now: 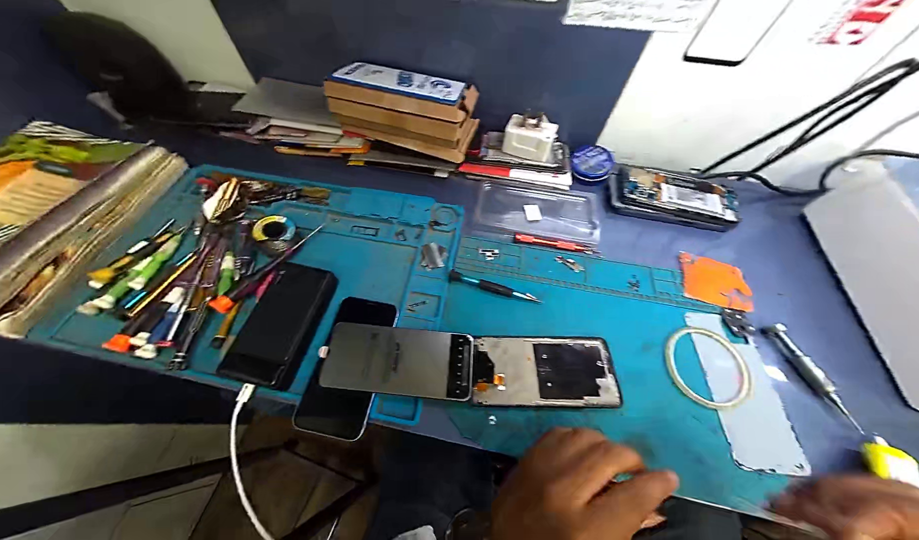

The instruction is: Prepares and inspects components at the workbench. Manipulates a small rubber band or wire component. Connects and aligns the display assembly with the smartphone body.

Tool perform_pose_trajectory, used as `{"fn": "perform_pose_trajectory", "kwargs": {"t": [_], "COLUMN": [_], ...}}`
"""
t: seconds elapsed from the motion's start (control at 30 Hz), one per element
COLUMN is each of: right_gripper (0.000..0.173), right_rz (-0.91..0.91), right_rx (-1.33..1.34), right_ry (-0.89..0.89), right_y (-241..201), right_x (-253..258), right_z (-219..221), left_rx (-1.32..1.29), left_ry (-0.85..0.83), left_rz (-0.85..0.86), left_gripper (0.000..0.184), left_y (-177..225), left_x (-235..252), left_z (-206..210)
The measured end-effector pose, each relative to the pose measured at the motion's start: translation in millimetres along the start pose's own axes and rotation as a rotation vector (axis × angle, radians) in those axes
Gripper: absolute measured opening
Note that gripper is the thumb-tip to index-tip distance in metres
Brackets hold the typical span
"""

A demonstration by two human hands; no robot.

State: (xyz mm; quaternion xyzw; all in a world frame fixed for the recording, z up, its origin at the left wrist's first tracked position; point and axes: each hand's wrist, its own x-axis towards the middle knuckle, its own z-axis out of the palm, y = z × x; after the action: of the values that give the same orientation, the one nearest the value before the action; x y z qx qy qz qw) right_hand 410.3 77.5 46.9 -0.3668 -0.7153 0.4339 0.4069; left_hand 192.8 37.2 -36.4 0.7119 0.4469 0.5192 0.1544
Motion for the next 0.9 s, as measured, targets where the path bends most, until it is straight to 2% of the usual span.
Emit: {"fn": "perform_pose_trajectory", "kwargs": {"t": [0.07,0.2,0.33,0.47,0.6,0.9], "right_gripper": [0.011,0.012,0.011,0.012,0.012,0.014], "right_rz": [0.017,0.028,0.051,0.061,0.095,0.094], "right_rx": [-0.096,-0.237,-0.396,-0.521,-0.602,-0.743], "right_ry": [-0.231,-0.485,-0.753,-0.941,-1.02,-1.008], "right_y": [3,14,13,16,13,13], "right_x": [50,127,170,193,203,208], "right_z": [17,84,135,155,160,169], "left_rx": [0.062,0.224,0.368,0.454,0.494,0.576], "left_ry": [0.07,0.23,0.327,0.276,0.191,0.095], "left_rz": [-0.024,-0.087,-0.17,-0.232,-0.281,-0.301], "left_gripper": [0.018,0.011,0.012,0.016,0.019,0.021], "left_y": [-7,-22,-36,-49,-48,-45], "left_x": [-24,-56,-63,-60,-55,-48], "left_z": [-23,-61,-93,-110,-114,-117]}}
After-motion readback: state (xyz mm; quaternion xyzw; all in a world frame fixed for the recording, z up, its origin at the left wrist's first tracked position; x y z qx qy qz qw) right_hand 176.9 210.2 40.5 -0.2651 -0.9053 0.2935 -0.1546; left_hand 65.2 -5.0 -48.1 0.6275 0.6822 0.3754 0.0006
